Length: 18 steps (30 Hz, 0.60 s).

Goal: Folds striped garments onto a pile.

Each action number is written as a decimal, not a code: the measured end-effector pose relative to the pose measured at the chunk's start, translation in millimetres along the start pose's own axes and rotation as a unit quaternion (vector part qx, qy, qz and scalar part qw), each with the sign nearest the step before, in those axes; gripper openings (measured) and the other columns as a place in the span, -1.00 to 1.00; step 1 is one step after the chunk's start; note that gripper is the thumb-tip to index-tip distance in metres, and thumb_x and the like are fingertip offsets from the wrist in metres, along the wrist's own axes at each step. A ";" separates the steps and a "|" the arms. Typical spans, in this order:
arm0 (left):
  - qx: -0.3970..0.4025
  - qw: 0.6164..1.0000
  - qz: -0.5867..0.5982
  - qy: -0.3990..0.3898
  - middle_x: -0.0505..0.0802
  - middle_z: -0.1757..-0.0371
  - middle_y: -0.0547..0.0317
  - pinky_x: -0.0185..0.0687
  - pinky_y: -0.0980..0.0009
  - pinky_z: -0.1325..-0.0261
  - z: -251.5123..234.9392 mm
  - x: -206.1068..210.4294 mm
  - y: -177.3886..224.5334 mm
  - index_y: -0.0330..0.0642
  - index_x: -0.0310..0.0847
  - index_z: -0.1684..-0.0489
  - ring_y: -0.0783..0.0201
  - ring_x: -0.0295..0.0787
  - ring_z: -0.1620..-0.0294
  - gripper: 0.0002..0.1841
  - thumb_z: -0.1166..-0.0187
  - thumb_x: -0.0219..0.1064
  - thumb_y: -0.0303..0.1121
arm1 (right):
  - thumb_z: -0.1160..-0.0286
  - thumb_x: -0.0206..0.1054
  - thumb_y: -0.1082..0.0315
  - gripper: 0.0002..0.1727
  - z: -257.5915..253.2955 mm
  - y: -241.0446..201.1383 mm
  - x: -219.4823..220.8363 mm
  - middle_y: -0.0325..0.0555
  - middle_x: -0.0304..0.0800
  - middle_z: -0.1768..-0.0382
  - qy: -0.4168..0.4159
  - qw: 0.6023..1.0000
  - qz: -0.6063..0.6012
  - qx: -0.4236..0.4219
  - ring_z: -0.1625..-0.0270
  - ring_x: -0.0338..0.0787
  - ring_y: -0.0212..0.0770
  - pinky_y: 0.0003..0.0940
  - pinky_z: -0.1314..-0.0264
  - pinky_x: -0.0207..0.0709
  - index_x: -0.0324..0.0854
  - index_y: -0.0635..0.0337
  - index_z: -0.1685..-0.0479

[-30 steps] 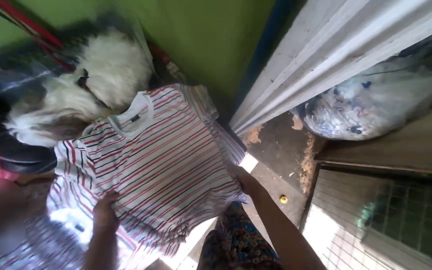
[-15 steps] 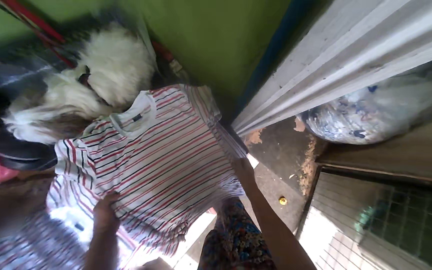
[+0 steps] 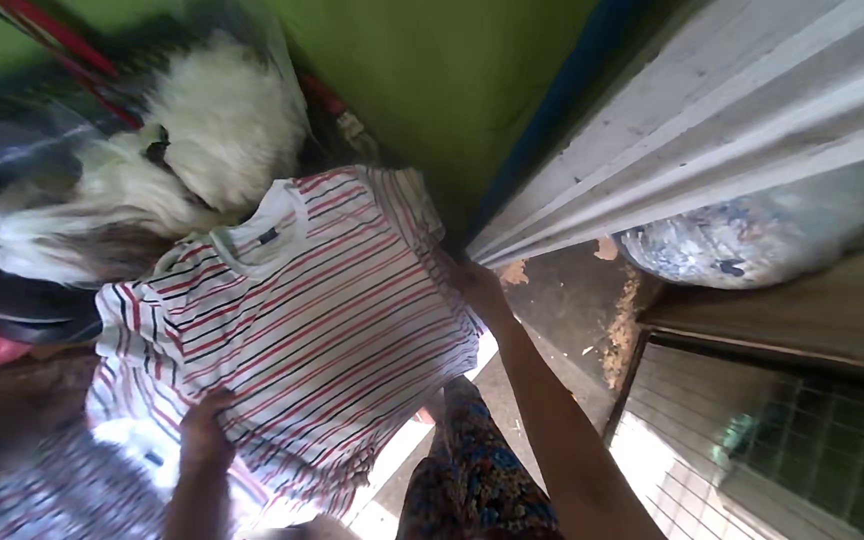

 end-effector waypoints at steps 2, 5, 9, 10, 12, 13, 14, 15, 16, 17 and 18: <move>-0.005 1.000 -0.006 0.007 0.73 0.48 0.56 0.69 0.60 0.38 -1.0 -0.5 -0.8 0.03 0.51 0.29 0.65 0.70 0.47 -0.90 -0.47 0.09 -0.39 | -0.78 0.19 0.35 -0.69 0.5 3.5 -2.8 0.26 0.78 -0.06 -0.003 1.000 -0.031 0.000 0.00 0.79 0.03 -0.03 -0.15 0.65 0.62 0.42 -0.25; -0.006 1.000 -0.005 0.011 0.72 0.47 0.56 0.68 0.61 0.37 -1.4 -0.5 -1.6 0.02 0.51 0.28 0.65 0.70 0.46 -0.91 -0.45 0.11 -0.38 | -0.77 0.14 0.41 -0.76 1.8 6.8 -4.7 0.01 0.71 0.16 0.051 0.988 -0.142 0.025 0.32 0.62 -0.30 -0.33 0.18 0.59 0.61 0.37 -0.17; -0.006 1.000 -0.003 0.004 0.73 0.49 0.56 0.68 0.60 0.39 -1.3 -0.8 -2.0 0.03 0.52 0.30 0.66 0.70 0.47 -0.90 -0.45 0.10 -0.39 | -0.77 0.15 0.38 -0.80 -4.3 19.5 -16.6 -0.20 0.65 0.30 0.122 0.955 -0.262 0.063 0.43 0.56 -0.45 -0.49 0.31 0.54 0.61 0.28 -0.10; -0.006 1.000 -0.003 0.005 0.73 0.50 0.57 0.68 0.61 0.40 -1.4 -0.3 -2.1 0.03 0.51 0.32 0.66 0.69 0.49 -0.90 -0.45 0.10 -0.40 | -0.78 0.14 0.36 -0.79 -6.0 25.1 -21.0 -0.21 0.63 0.33 0.122 0.953 -0.265 0.080 0.46 0.54 -0.44 -0.48 0.35 0.51 0.61 0.27 -0.11; -0.009 1.000 -0.002 0.009 0.72 0.51 0.56 0.67 0.61 0.42 -1.0 0.7 -0.8 0.02 0.51 0.31 0.65 0.69 0.50 -0.90 -0.44 0.10 -0.41 | -0.78 0.11 0.32 -0.76 -7.3 38.3 -30.0 -0.21 0.61 0.40 0.121 0.950 -0.260 0.121 0.51 0.53 -0.41 -0.47 0.41 0.50 0.60 0.28 -0.09; -0.009 1.000 0.000 0.011 0.73 0.51 0.56 0.67 0.61 0.42 -1.2 0.8 -0.3 0.02 0.51 0.31 0.65 0.69 0.50 -0.90 -0.44 0.11 -0.42 | -0.81 0.11 0.26 -0.72 -7.2 45.6 -34.3 -0.18 0.62 0.43 0.129 0.950 -0.247 0.138 0.52 0.55 -0.39 -0.46 0.42 0.52 0.61 0.31 -0.05; -0.008 1.000 0.001 0.011 0.73 0.51 0.56 0.67 0.62 0.41 -1.3 0.5 -0.4 0.02 0.51 0.31 0.66 0.69 0.50 -0.90 -0.45 0.10 -0.42 | -0.84 0.10 0.20 -0.65 -5.8 52.3 -37.8 -0.13 0.65 0.44 0.144 0.953 -0.220 0.149 0.50 0.59 -0.37 -0.44 0.38 0.55 0.63 0.36 0.02; -0.007 1.000 0.004 0.010 0.73 0.50 0.56 0.68 0.62 0.41 -1.4 0.0 -1.1 0.02 0.51 0.30 0.65 0.70 0.49 -0.90 -0.46 0.10 -0.42 | -0.85 0.11 0.19 -0.61 -1.4 58.3 -40.5 -0.05 0.71 0.35 0.157 0.962 -0.167 0.151 0.39 0.66 -0.32 -0.40 0.25 0.59 0.66 0.41 0.04; -0.006 1.000 0.004 0.007 0.74 0.50 0.56 0.68 0.62 0.40 -1.3 -0.3 -1.5 0.02 0.51 0.30 0.66 0.70 0.49 -0.89 -0.46 0.09 -0.43 | -0.83 0.13 0.31 -0.67 5.0 66.1 -41.9 0.10 0.76 0.09 0.151 0.974 -0.103 0.136 0.14 0.73 -0.20 -0.30 0.00 0.62 0.67 0.46 -0.08; -0.004 1.000 0.004 0.006 0.74 0.49 0.56 0.68 0.61 0.40 -1.1 -0.6 -1.8 0.02 0.51 0.29 0.66 0.70 0.48 -0.89 -0.44 0.09 -0.42 | -0.73 0.17 0.49 -0.71 11.9 77.1 -41.7 0.28 0.71 -0.24 0.131 0.984 -0.045 0.113 -0.21 0.74 0.02 -0.13 -0.32 0.58 0.64 0.46 -0.25; -0.002 1.000 0.003 0.004 0.74 0.48 0.56 0.69 0.61 0.39 -1.2 -1.4 -2.4 0.01 0.51 0.27 0.66 0.70 0.47 -0.90 -0.44 0.11 -0.41 | -0.61 0.16 0.61 -0.55 19.7 89.5 -37.5 0.35 0.53 -0.50 0.099 0.990 -0.012 0.097 -0.45 0.63 0.15 -0.04 -0.48 0.51 0.51 0.40 -0.49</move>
Point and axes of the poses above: each hand's wrist, its own z-axis away from the middle knuckle, its own x-axis out of the palm, y = z × x, the point moved 2 cm from there along -z, towards the middle knuckle
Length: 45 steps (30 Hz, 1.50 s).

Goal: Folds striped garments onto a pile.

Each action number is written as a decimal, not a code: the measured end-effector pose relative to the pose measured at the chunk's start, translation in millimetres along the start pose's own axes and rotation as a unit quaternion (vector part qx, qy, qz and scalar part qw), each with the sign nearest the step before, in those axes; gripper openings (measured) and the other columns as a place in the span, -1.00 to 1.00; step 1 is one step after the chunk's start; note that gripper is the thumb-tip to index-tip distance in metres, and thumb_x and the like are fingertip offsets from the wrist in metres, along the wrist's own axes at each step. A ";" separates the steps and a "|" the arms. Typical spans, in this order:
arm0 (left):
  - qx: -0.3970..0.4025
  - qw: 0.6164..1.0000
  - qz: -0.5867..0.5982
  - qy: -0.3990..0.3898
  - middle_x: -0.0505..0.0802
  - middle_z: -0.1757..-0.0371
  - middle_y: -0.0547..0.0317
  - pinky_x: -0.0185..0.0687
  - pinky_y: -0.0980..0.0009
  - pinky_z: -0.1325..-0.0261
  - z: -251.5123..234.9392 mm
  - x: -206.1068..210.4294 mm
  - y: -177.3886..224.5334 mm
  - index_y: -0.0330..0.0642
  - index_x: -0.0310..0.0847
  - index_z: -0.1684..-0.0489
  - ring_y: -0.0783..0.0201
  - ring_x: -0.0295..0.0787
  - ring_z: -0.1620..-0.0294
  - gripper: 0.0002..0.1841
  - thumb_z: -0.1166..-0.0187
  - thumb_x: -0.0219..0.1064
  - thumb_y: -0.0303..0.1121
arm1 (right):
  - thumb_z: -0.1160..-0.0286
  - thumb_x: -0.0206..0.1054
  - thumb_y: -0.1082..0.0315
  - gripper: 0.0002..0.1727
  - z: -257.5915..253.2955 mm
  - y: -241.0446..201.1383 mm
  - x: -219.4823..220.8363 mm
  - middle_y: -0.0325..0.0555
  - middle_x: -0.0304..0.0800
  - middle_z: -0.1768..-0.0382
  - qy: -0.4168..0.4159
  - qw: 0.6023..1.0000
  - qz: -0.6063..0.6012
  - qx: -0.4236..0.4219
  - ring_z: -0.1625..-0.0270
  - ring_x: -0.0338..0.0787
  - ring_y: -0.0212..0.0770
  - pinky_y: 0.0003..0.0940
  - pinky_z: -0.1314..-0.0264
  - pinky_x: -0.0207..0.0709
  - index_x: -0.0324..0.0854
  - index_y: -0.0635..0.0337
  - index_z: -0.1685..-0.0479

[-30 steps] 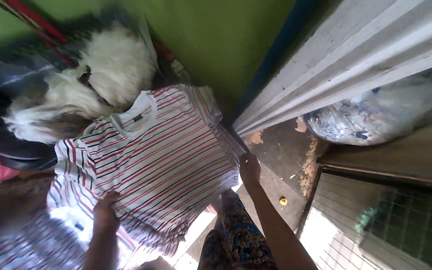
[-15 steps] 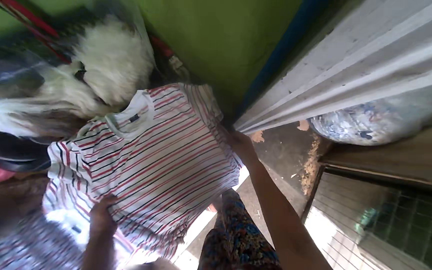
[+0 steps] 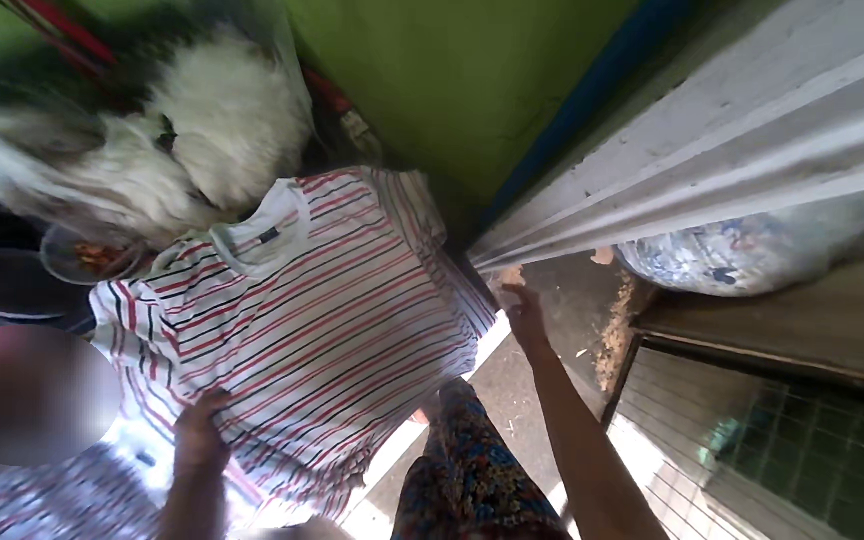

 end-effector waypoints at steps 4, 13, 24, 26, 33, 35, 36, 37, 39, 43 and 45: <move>0.003 1.000 -0.012 -0.004 0.70 0.41 0.55 0.68 0.60 0.28 -0.3 -1.3 -1.0 -0.02 0.48 0.18 0.66 0.68 0.39 -0.90 -0.48 0.10 -0.40 | -0.84 0.01 0.39 -0.52 34.2 37.6 43.0 0.34 0.68 -0.22 -0.024 0.988 -0.132 0.083 -0.11 0.74 -0.09 -0.26 -0.23 0.59 0.24 0.50 -0.62; 0.018 1.000 -0.016 -0.005 0.73 0.43 0.59 0.69 0.62 0.30 -4.2 -3.8 -5.0 0.04 0.51 0.23 0.67 0.70 0.40 -0.90 -0.50 0.09 -0.38 | -0.95 -0.48 0.05 -0.27 66.1 54.3 87.7 0.15 0.72 -0.06 -0.045 0.937 -0.317 0.136 -0.01 0.71 -0.27 -0.35 -0.17 0.57 0.46 0.48 -0.42; 0.021 1.000 -0.014 -0.005 0.73 0.40 0.54 0.71 0.58 0.28 -0.3 -2.4 -2.1 -0.01 0.52 0.17 0.65 0.72 0.37 -0.92 -0.55 0.12 -0.35 | -0.89 -0.08 0.28 -0.58 92.5 6.4 54.4 -0.07 0.67 -0.08 -0.257 0.929 -0.246 0.106 -0.03 0.69 -0.44 -0.47 -0.15 0.60 0.38 0.38 -0.48; 0.028 0.999 -0.014 -0.011 0.74 0.41 0.55 0.71 0.59 0.27 -0.8 -1.7 -1.9 0.01 0.52 0.21 0.65 0.72 0.38 -0.91 -0.55 0.11 -0.35 | -0.74 0.20 0.32 -0.59 90.3 -4.9 48.4 -0.11 0.70 -0.02 -0.304 0.927 -0.190 0.105 0.03 0.72 -0.44 -0.45 -0.10 0.65 0.40 0.34 -0.44; 0.012 1.000 -0.021 -0.007 0.71 0.35 0.46 0.69 0.56 0.24 -0.4 -1.8 -1.0 -0.11 0.51 0.08 0.61 0.69 0.36 -0.88 -0.56 0.15 -0.35 | -0.39 0.30 0.53 -0.64 99.0 -26.7 34.9 -0.26 0.78 0.19 -0.313 0.919 -0.234 0.051 0.18 0.79 -0.46 -0.45 0.03 0.73 0.50 0.29 -0.20; 0.010 1.000 -0.023 -0.005 0.72 0.33 0.43 0.70 0.55 0.24 -1.3 -2.1 -1.9 -0.13 0.51 0.06 0.61 0.70 0.35 -0.86 -0.56 0.15 -0.35 | -0.62 0.22 0.47 -0.54 83.7 -37.7 41.8 -0.07 0.68 -0.12 -0.298 0.925 -0.228 0.063 -0.08 0.71 -0.38 -0.40 -0.21 0.63 0.37 0.35 -0.49; 0.008 1.000 -0.021 -0.003 0.71 0.32 0.41 0.70 0.53 0.23 -2.5 -2.4 -3.1 -0.15 0.51 0.05 0.59 0.70 0.34 -0.86 -0.55 0.17 -0.35 | -0.70 0.22 0.36 -0.54 76.0 -45.0 45.1 0.01 0.67 -0.21 -0.280 0.935 -0.206 0.074 -0.17 0.70 -0.32 -0.35 -0.29 0.60 0.37 0.36 -0.51; 0.005 1.000 -0.019 -0.001 0.71 0.31 0.39 0.69 0.52 0.22 -3.2 -2.5 -4.0 -0.16 0.52 0.05 0.58 0.69 0.33 -0.84 -0.54 0.19 -0.35 | -0.73 0.25 0.25 -0.51 70.9 -53.1 47.2 0.09 0.67 -0.26 -0.261 0.945 -0.179 0.084 -0.22 0.70 -0.24 -0.28 -0.33 0.59 0.41 0.37 -0.50; 0.001 1.000 -0.017 0.003 0.71 0.30 0.37 0.68 0.51 0.23 -3.4 -1.9 -3.9 -0.17 0.52 0.06 0.57 0.69 0.33 -0.85 -0.54 0.20 -0.35 | -0.71 0.29 0.12 -0.42 65.9 -70.7 46.3 0.23 0.63 -0.37 -0.246 0.960 -0.110 0.081 -0.37 0.65 -0.08 -0.15 -0.48 0.49 0.44 0.41 -0.51; -0.009 1.000 -0.009 0.004 0.72 0.28 0.33 0.70 0.46 0.22 -5.3 -2.8 -5.3 -0.20 0.50 0.04 0.53 0.70 0.32 -0.81 -0.51 0.22 -0.33 | -0.69 0.30 -0.02 -0.37 54.9 -91.7 49.0 0.20 0.66 -0.26 -0.239 0.966 -0.063 0.082 -0.23 0.65 -0.07 -0.13 -0.36 0.49 0.49 0.37 -0.46; -0.005 1.000 -0.009 0.001 0.73 0.26 0.33 0.70 0.46 0.20 -7.2 -3.4 -6.9 -0.21 0.51 0.03 0.54 0.71 0.30 -0.80 -0.51 0.21 -0.34 | -0.66 0.28 -0.12 -0.39 47.2 -94.8 57.3 0.00 0.72 -0.03 -0.232 0.956 -0.135 0.122 0.00 0.72 -0.23 -0.28 -0.11 0.63 0.54 0.25 -0.37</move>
Point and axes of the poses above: each hand's wrist, its own z-axis away from the middle knuckle, its own x-axis out of the palm, y = z × x, the point moved 2 cm from there along -z, towards the middle knuckle
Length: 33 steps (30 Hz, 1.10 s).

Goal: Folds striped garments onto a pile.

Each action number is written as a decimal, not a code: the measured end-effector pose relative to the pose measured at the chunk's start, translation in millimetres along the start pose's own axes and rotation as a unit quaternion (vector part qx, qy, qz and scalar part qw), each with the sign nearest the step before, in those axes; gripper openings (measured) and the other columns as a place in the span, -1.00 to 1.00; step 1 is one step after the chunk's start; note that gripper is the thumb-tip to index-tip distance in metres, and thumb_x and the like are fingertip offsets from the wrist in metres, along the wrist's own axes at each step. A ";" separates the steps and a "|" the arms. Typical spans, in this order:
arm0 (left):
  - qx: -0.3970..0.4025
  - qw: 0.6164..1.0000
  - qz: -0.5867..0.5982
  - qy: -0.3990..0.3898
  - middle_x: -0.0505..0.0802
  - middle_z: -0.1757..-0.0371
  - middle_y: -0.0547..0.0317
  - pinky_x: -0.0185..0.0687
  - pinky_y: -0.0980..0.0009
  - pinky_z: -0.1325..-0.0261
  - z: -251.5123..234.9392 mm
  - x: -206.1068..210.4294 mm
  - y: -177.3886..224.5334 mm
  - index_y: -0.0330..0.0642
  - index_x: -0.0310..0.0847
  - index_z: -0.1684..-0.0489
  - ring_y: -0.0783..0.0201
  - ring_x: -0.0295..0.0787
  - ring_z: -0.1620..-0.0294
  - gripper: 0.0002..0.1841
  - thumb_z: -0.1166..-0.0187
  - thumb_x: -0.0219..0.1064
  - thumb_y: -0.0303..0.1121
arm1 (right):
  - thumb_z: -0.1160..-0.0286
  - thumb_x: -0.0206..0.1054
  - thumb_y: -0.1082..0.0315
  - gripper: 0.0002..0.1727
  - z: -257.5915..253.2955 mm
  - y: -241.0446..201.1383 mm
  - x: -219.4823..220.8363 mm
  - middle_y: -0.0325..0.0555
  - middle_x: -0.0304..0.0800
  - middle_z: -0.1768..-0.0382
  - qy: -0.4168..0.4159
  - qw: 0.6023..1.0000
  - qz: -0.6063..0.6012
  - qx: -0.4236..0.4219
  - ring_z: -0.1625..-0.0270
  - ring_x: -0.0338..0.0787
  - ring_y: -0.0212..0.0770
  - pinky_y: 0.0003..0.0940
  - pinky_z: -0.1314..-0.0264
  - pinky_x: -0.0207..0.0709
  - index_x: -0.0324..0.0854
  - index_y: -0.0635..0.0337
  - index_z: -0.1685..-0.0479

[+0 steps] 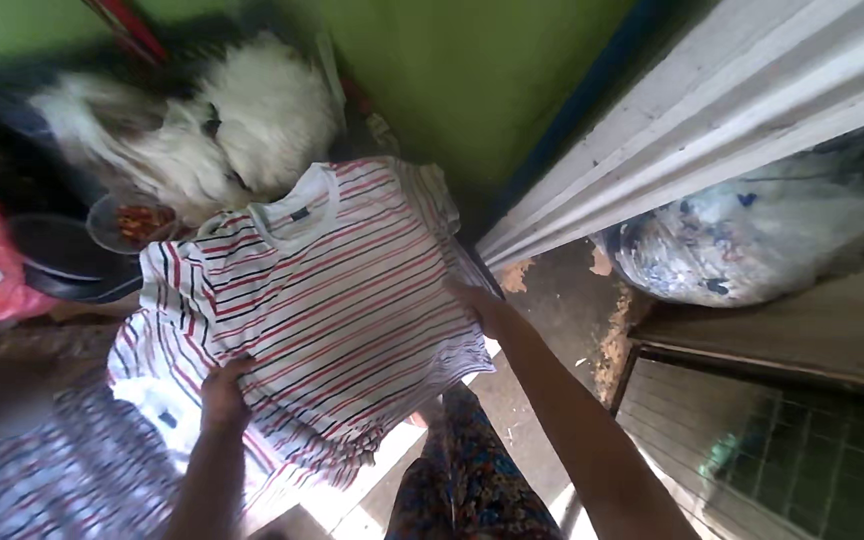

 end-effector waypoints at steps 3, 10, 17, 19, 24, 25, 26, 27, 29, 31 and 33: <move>0.011 1.000 0.006 -0.008 0.74 0.23 0.31 0.70 0.46 0.14 -0.8 -1.9 -0.8 -0.24 0.52 0.00 0.53 0.71 0.26 -0.78 -0.49 0.21 -0.35 | -0.56 0.35 -0.18 -0.28 -7.5 -11.2 9.0 0.09 0.72 -0.18 0.007 1.000 0.030 -0.003 -0.15 0.71 -0.13 -0.17 -0.24 0.60 0.53 0.27 -0.42; 0.003 1.000 0.013 -0.004 0.75 0.17 0.25 0.69 0.46 0.08 -0.4 -1.8 -1.4 -0.32 0.52 -0.08 0.52 0.71 0.20 -0.76 -0.62 0.20 -0.35 | -0.53 0.42 0.32 -0.41 2.0 -26.4 10.6 0.21 0.67 -0.28 0.044 0.989 0.123 -0.075 -0.23 0.71 -0.03 -0.06 -0.31 0.58 0.43 0.27 -0.55; -0.003 0.998 -0.028 -0.057 0.74 -0.23 -0.15 0.60 0.37 -0.25 20.8 2.8 19.5 -0.51 0.43 -0.43 0.34 0.69 -0.14 -0.59 -0.71 0.22 -0.42 | -0.56 0.43 0.27 -0.44 -14.9 -47.1 11.0 0.25 0.67 -0.28 0.095 0.987 0.116 -0.067 -0.24 0.71 -0.01 -0.07 -0.33 0.57 0.46 0.40 -0.47; -0.010 0.997 -0.025 -0.067 0.73 -0.21 -0.16 0.61 0.33 -0.24 21.4 4.2 23.6 -0.50 0.42 -0.44 0.30 0.68 -0.12 -0.58 -0.72 0.21 -0.41 | -0.58 0.45 0.16 -0.35 -12.9 -62.3 19.2 0.36 0.59 -0.43 0.118 0.970 0.195 -0.081 -0.45 0.62 0.12 0.02 -0.54 0.44 0.44 0.48 -0.49; -0.035 0.997 -0.024 -0.065 0.74 -0.32 -0.23 0.57 0.16 -0.41 25.7 10.0 38.5 -0.41 0.45 -0.51 0.14 0.70 -0.29 -0.53 -0.78 0.22 -0.24 | -0.65 0.36 0.05 -0.34 -5.0 -59.6 18.5 0.31 0.59 -0.45 0.135 0.967 0.181 -0.119 -0.49 0.60 0.07 0.05 -0.55 0.43 0.46 0.45 -0.50; -0.040 0.997 -0.021 -0.064 0.73 -0.34 -0.24 0.54 0.14 -0.44 27.2 11.3 41.9 -0.40 0.44 -0.53 0.11 0.69 -0.33 -0.51 -0.79 0.22 -0.20 | -0.68 0.31 0.04 -0.36 -5.0 -57.7 17.5 0.29 0.60 -0.43 0.136 0.970 0.163 -0.120 -0.46 0.62 0.05 0.04 -0.52 0.46 0.47 0.42 -0.50; -0.049 0.996 -0.014 -0.067 0.72 -0.37 -0.25 0.52 0.12 -0.46 27.8 11.8 43.0 -0.39 0.42 -0.55 0.09 0.68 -0.35 -0.47 -0.79 0.22 -0.15 | -0.72 0.27 0.04 -0.37 -4.3 -56.7 17.0 0.28 0.59 -0.45 0.132 0.973 0.148 -0.121 -0.47 0.62 0.03 0.02 -0.53 0.46 0.45 0.40 -0.53; -0.058 0.996 -0.003 -0.072 0.71 -0.38 -0.25 0.53 0.10 -0.46 27.9 11.5 42.0 -0.37 0.40 -0.58 0.08 0.68 -0.35 -0.43 -0.78 0.22 -0.11 | -0.75 0.23 0.05 -0.38 -2.4 -56.7 17.6 0.25 0.58 -0.46 0.129 0.974 0.136 -0.125 -0.47 0.62 0.00 -0.01 -0.53 0.46 0.43 0.38 -0.55; -0.086 0.992 0.035 -0.084 0.74 -0.31 -0.21 0.63 0.10 -0.34 27.9 10.8 38.6 -0.34 0.40 -0.58 0.10 0.73 -0.25 -0.38 -0.74 0.25 -0.01 | -0.78 0.19 0.07 -0.42 4.0 -60.6 21.0 0.22 0.62 -0.42 0.124 0.976 0.121 -0.134 -0.41 0.66 -0.06 -0.09 -0.48 0.51 0.43 0.37 -0.55; -0.104 0.988 0.072 -0.091 0.79 -0.19 -0.17 0.70 0.12 -0.22 33.0 9.8 42.6 -0.37 0.46 -0.47 0.13 0.78 -0.12 -0.41 -0.71 0.28 -0.01 | -0.78 0.19 0.10 -0.45 14.4 -66.1 23.9 0.19 0.67 -0.33 0.118 0.977 0.100 -0.150 -0.30 0.72 -0.11 -0.13 -0.38 0.58 0.45 0.37 -0.51; -0.078 0.989 0.100 -0.081 0.82 -0.07 -0.10 0.74 0.20 -0.13 44.9 5.3 54.2 -0.40 0.52 -0.37 0.21 0.80 0.00 -0.49 -0.70 0.32 -0.10 | -0.77 0.20 0.15 -0.51 32.6 -70.0 24.0 0.13 0.72 -0.20 0.119 0.975 0.077 -0.173 -0.15 0.76 -0.20 -0.22 -0.24 0.65 0.50 0.38 -0.43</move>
Point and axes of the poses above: each hand's wrist, its own z-axis away from the middle knuckle, its own x-axis out of the palm, y = z × x, the point moved 2 cm from there along -z, towards the middle knuckle
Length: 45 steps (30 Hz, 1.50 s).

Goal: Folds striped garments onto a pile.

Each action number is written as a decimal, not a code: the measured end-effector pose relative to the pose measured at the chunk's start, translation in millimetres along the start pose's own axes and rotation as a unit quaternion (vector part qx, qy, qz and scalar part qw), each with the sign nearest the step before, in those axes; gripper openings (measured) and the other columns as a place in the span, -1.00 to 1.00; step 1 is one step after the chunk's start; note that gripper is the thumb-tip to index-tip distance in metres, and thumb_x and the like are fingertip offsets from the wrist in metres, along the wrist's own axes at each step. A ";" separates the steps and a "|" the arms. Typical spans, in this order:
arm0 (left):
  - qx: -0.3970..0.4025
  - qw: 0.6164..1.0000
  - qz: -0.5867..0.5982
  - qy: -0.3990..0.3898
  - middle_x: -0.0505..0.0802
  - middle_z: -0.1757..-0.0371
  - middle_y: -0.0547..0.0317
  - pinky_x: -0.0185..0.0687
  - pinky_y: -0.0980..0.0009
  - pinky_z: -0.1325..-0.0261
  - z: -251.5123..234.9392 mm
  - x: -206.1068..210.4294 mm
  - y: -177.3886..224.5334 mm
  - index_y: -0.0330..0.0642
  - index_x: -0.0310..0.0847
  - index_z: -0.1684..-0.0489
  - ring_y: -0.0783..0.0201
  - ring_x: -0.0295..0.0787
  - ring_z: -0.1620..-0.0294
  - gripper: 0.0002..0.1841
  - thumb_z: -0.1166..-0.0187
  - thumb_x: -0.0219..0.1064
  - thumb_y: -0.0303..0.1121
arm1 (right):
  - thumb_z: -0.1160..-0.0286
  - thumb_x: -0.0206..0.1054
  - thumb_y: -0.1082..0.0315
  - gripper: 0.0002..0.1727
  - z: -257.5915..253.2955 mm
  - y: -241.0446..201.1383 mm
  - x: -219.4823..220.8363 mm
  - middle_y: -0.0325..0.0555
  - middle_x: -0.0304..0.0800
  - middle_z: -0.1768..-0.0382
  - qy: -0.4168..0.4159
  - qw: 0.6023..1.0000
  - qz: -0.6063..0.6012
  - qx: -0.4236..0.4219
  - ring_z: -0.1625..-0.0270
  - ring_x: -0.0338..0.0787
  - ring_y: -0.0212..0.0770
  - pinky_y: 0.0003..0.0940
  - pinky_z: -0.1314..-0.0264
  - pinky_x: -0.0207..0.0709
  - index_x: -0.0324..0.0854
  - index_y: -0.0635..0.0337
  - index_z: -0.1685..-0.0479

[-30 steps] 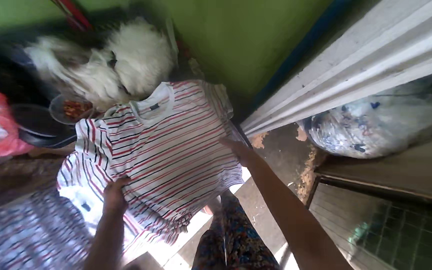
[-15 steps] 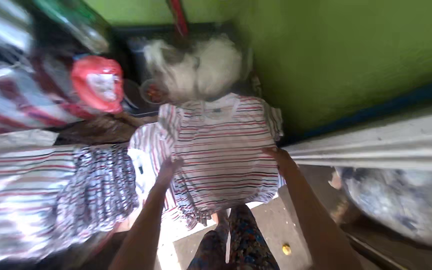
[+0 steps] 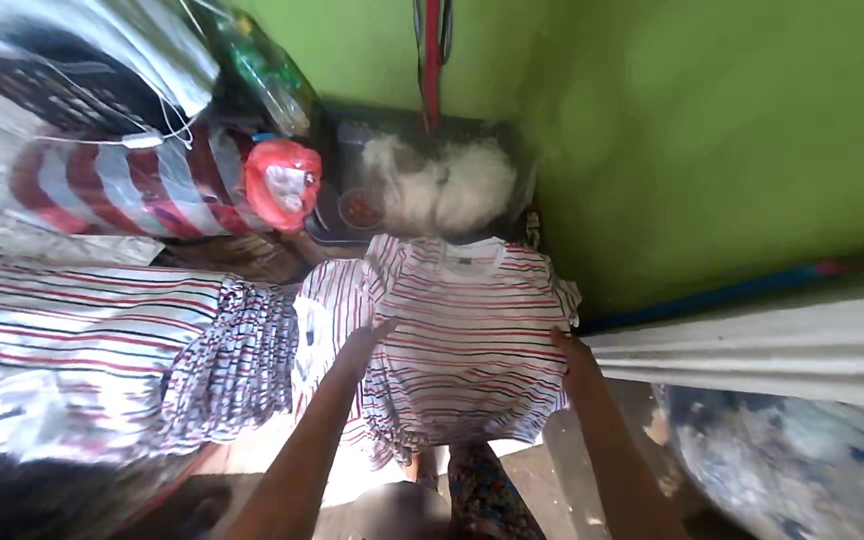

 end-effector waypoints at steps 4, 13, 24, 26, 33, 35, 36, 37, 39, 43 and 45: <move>0.114 0.992 0.050 0.017 0.88 0.18 0.16 0.81 0.38 0.05 73.9 -12.6 23.4 -0.37 0.62 -0.12 0.41 0.84 0.20 -0.74 -0.70 0.29 -0.34 | -0.80 0.11 0.30 -0.70 65.3 -20.0 -32.6 -0.15 0.75 0.12 0.037 0.996 -0.067 -0.039 0.14 0.77 -0.44 -0.44 0.04 0.71 0.52 0.35 -0.25; 0.183 0.975 -0.012 0.125 0.81 0.34 0.44 0.75 0.58 0.23 206.4 -56.9 28.9 -0.27 0.57 -0.07 0.60 0.77 0.37 -0.59 -0.28 0.55 -0.39 | -0.81 -0.04 0.36 -0.77 188.0 -46.6 -91.0 -0.48 0.89 0.30 0.001 0.994 -0.063 -0.085 0.23 0.88 -0.53 -0.49 0.10 0.82 0.56 0.07 -0.07; 0.464 0.873 -0.024 0.152 0.79 0.22 0.74 0.61 0.78 0.37 225.7 -87.6 133.8 0.25 0.57 -0.05 0.77 0.66 0.42 -0.70 -0.45 0.51 -0.30 | -0.83 -0.02 0.19 -0.72 166.2 -150.3 -78.4 -0.38 0.90 0.23 -0.075 0.962 -0.085 -0.247 0.14 0.90 -0.45 -0.41 0.02 0.83 0.64 -0.03 -0.02; 0.445 0.881 -0.045 0.153 0.78 0.22 0.63 0.57 0.75 0.41 212.4 -88.1 127.3 0.13 0.61 -0.02 0.74 0.60 0.46 -0.74 -0.47 0.49 -0.36 | -0.87 -0.05 0.20 -0.70 159.2 -144.2 -70.7 -0.32 0.90 0.21 -0.084 0.970 -0.066 -0.220 0.13 0.90 -0.40 -0.38 0.03 0.83 0.61 0.04 -0.07; 0.370 0.914 -0.014 0.169 0.78 0.36 0.56 0.49 0.74 0.46 205.0 -83.5 110.5 0.02 0.65 0.03 0.72 0.52 0.57 -0.77 -0.46 0.50 -0.46 | -0.89 -0.08 0.17 -0.66 152.1 -143.8 -67.9 -0.29 0.89 0.23 -0.096 0.979 -0.032 -0.174 0.15 0.89 -0.40 -0.38 0.02 0.82 0.61 0.09 -0.07; 0.353 0.924 0.002 0.145 0.81 0.30 0.51 0.59 0.70 0.39 194.1 -85.1 113.6 0.01 0.66 0.01 0.67 0.61 0.50 -0.78 -0.49 0.47 -0.48 | -0.89 -0.07 0.14 -0.65 148.6 -147.9 -64.6 -0.29 0.89 0.24 -0.103 0.980 -0.032 -0.169 0.16 0.89 -0.40 -0.38 0.04 0.82 0.62 0.08 -0.06; 0.330 0.935 0.007 0.133 0.80 0.26 0.45 0.61 0.65 0.36 184.8 -84.5 111.7 -0.03 0.65 0.00 0.63 0.63 0.46 -0.81 -0.53 0.45 -0.47 | -0.89 -0.06 0.14 -0.65 144.6 -147.6 -60.6 -0.28 0.89 0.26 -0.100 0.982 -0.034 -0.157 0.19 0.89 -0.39 -0.39 0.08 0.82 0.62 0.08 -0.04; 0.296 0.946 0.016 0.129 0.81 0.25 0.38 0.65 0.59 0.33 173.9 -83.5 108.1 -0.07 0.65 -0.01 0.57 0.67 0.42 -0.82 -0.55 0.45 -0.45 | -0.89 -0.04 0.15 -0.66 138.9 -146.1 -56.2 -0.25 0.88 0.28 -0.095 0.985 -0.037 -0.138 0.21 0.89 -0.38 -0.38 0.12 0.82 0.61 0.11 -0.05; 0.241 0.962 0.034 0.126 0.80 0.20 0.28 0.65 0.49 0.23 154.3 -81.6 102.4 -0.13 0.65 -0.03 0.50 0.68 0.32 -0.83 -0.58 0.44 -0.42 | -0.87 0.01 0.15 -0.69 127.1 -145.0 -46.4 -0.20 0.84 0.28 -0.082 0.992 -0.029 -0.092 0.25 0.86 -0.35 -0.38 0.18 0.80 0.56 0.16 -0.12; 0.319 0.941 0.006 0.110 0.81 0.20 0.40 0.67 0.58 0.06 140.9 -87.3 127.8 -0.17 0.67 0.05 0.63 0.70 0.21 -0.91 -0.61 0.38 -0.43 | -0.82 0.09 0.08 -0.64 111.7 -163.4 -37.4 -0.18 0.81 0.16 -0.072 0.994 -0.011 -0.080 0.18 0.84 -0.33 -0.33 0.13 0.77 0.51 0.15 -0.28; 0.376 0.920 -0.007 0.115 0.81 0.20 0.43 0.68 0.61 0.07 144.2 -92.5 153.4 -0.16 0.66 0.06 0.65 0.71 0.23 -0.92 -0.61 0.36 -0.42 | -0.82 0.09 0.08 -0.63 108.8 -182.4 -33.7 -0.20 0.81 0.07 -0.075 0.989 -0.021 -0.128 0.08 0.85 -0.35 -0.32 0.01 0.79 0.49 0.12 -0.33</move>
Point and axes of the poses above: each hand's wrist, its own z-axis away from the middle knuckle, its own x-axis out of the palm, y = z × x, the point moved 2 cm from there along -z, towards the middle knuckle
